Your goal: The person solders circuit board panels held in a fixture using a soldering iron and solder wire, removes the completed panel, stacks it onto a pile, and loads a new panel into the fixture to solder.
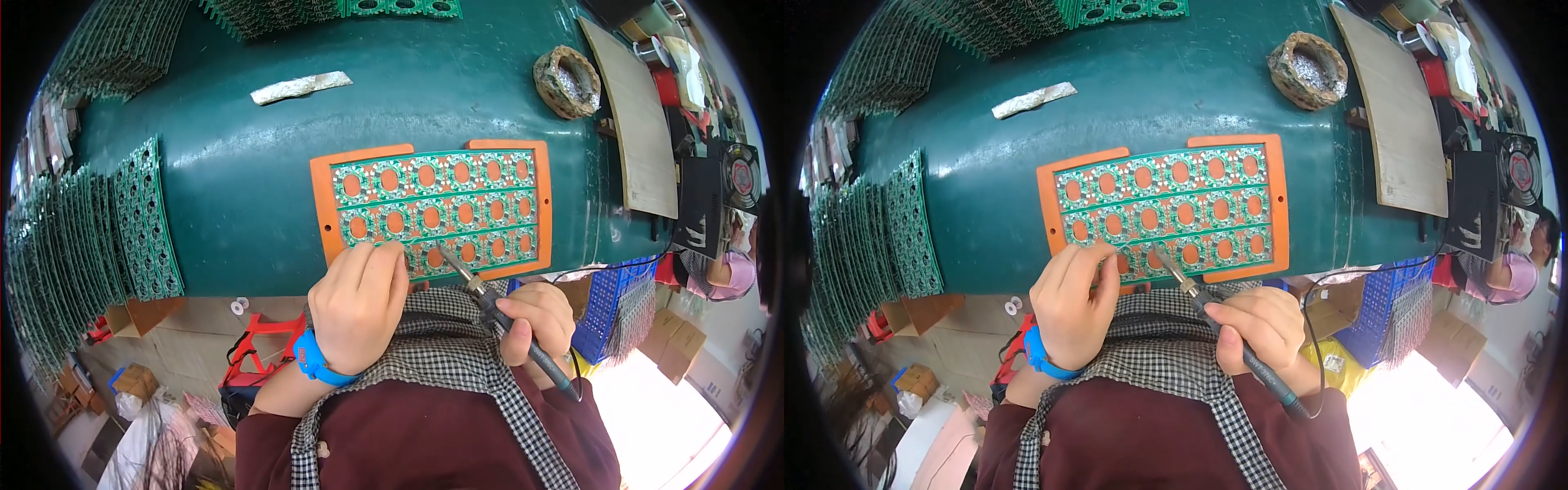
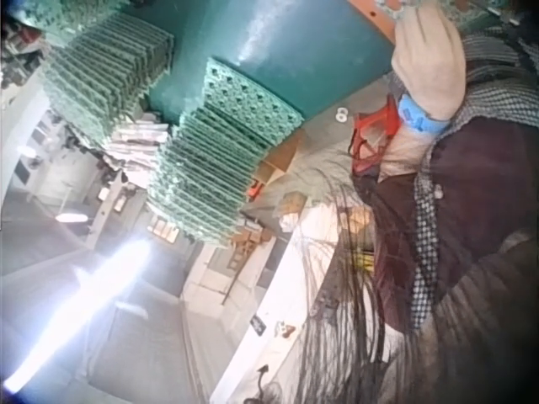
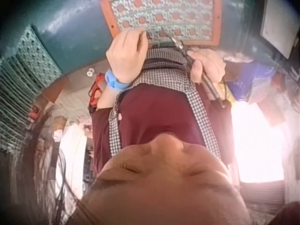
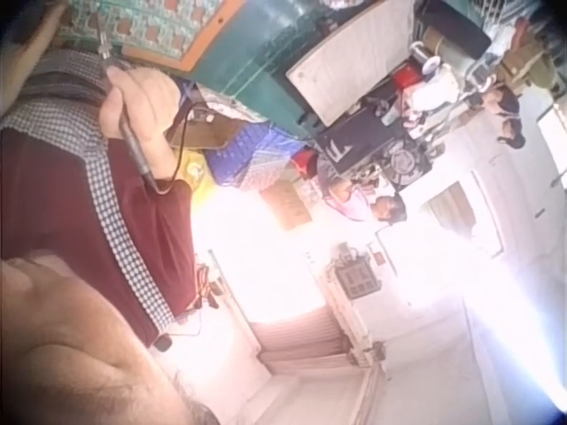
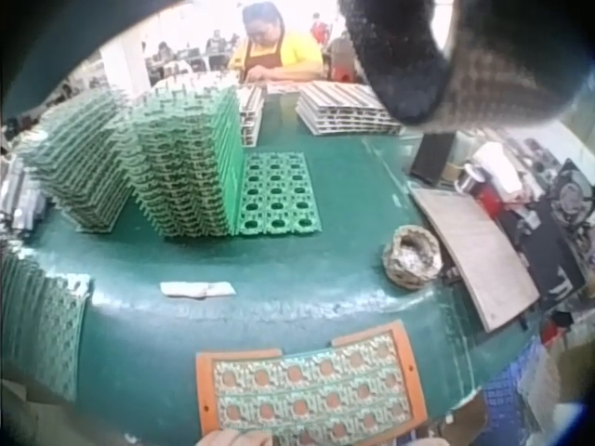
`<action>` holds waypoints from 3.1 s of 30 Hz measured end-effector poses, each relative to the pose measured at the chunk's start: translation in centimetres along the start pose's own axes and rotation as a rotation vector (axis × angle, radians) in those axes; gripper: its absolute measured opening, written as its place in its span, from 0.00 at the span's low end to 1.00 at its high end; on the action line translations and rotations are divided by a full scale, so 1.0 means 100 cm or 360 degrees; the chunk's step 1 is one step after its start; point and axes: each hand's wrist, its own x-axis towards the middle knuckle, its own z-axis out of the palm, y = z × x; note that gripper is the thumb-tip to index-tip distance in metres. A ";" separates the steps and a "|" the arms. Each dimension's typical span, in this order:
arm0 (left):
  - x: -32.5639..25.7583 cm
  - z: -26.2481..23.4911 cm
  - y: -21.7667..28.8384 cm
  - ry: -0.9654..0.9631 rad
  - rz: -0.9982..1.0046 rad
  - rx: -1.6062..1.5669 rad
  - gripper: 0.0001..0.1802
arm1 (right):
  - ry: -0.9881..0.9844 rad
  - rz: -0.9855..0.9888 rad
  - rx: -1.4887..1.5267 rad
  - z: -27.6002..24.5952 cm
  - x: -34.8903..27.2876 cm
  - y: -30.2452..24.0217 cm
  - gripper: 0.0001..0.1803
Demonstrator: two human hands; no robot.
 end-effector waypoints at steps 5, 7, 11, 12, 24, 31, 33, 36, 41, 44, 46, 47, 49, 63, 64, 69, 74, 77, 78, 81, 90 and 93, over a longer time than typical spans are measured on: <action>0.008 0.005 -0.002 0.0005 -0.0006 -0.0031 0.09 | -0.0026 0.0049 -0.0015 0.003 0.013 0.003 0.06; 0.009 0.007 -0.002 -0.0021 -0.0039 -0.0045 0.09 | -0.0052 0.0050 -0.0033 0.006 0.016 0.005 0.06; 0.011 0.009 -0.004 -0.0045 -0.0035 -0.0076 0.08 | -0.0044 0.0087 -0.0022 0.010 0.014 0.008 0.06; 0.012 0.009 -0.005 -0.0050 -0.0019 -0.0080 0.09 | -0.0041 0.0092 -0.0016 0.011 0.014 0.009 0.06; 0.019 -0.001 -0.006 -0.0068 -0.0022 0.0003 0.10 | 0.0002 0.0049 -0.0042 0.006 0.022 0.012 0.05; 0.032 0.004 -0.012 0.0020 -0.0022 -0.0002 0.10 | -0.0013 0.0074 -0.0003 0.005 0.029 0.017 0.06; 0.033 0.003 -0.012 0.0006 -0.0059 -0.0020 0.10 | -0.0009 0.0058 -0.0005 0.005 0.028 0.017 0.06; 0.031 0.003 -0.009 -0.0041 -0.0074 -0.0095 0.09 | 0.0001 0.0026 0.0071 0.003 0.025 0.018 0.06; 0.023 0.003 -0.008 -0.0159 -0.0029 -0.0102 0.08 | -0.0061 0.0007 0.0142 0.005 0.022 0.019 0.06; 0.023 0.003 -0.006 -0.0130 -0.0018 -0.0144 0.08 | -0.0084 -0.0022 0.0109 0.007 0.023 0.019 0.06; 0.023 0.004 -0.006 -0.0134 -0.0019 -0.0136 0.09 | -0.0107 -0.0035 0.0095 0.008 0.023 0.018 0.06; 0.023 0.004 -0.007 -0.0130 -0.0017 -0.0137 0.09 | -0.0133 -0.0045 0.0079 0.007 0.024 0.018 0.06; 0.023 0.004 -0.009 -0.0106 0.0048 -0.0079 0.09 | -0.0132 -0.0062 0.0053 0.006 0.024 0.017 0.06; 0.049 0.014 -0.015 0.0055 -0.0050 -0.0032 0.09 | 0.0011 0.0064 -0.0042 0.019 0.049 0.026 0.04; 0.049 0.014 -0.015 0.0052 -0.0045 -0.0025 0.09 | -0.0003 0.0066 -0.0043 0.020 0.049 0.026 0.04; 0.050 0.013 -0.015 0.0021 -0.0035 -0.0002 0.09 | -0.0030 0.0056 -0.0019 0.020 0.050 0.026 0.04; 0.050 0.012 -0.015 0.0033 0.0042 -0.0011 0.08 | -0.0050 0.0031 -0.0029 0.021 0.051 0.026 0.04; 0.050 0.007 -0.015 0.0038 -0.0059 0.0006 0.08 | -0.0009 0.0008 -0.0097 0.020 0.050 0.025 0.04; 0.050 0.006 -0.017 0.0039 -0.0060 0.0006 0.08 | 0.0040 0.0025 -0.0077 0.018 0.050 0.024 0.05; 0.050 0.004 -0.021 0.0098 -0.0106 0.0101 0.09 | 0.0056 0.0009 -0.0068 0.017 0.054 0.021 0.05; 0.051 0.009 -0.023 0.0062 -0.0107 -0.0073 0.09 | -0.0074 0.0039 -0.0034 0.033 0.059 0.022 0.05; 0.052 0.009 -0.025 0.0045 -0.0068 -0.0073 0.10 | -0.0079 0.0043 -0.0037 0.034 0.058 0.022 0.06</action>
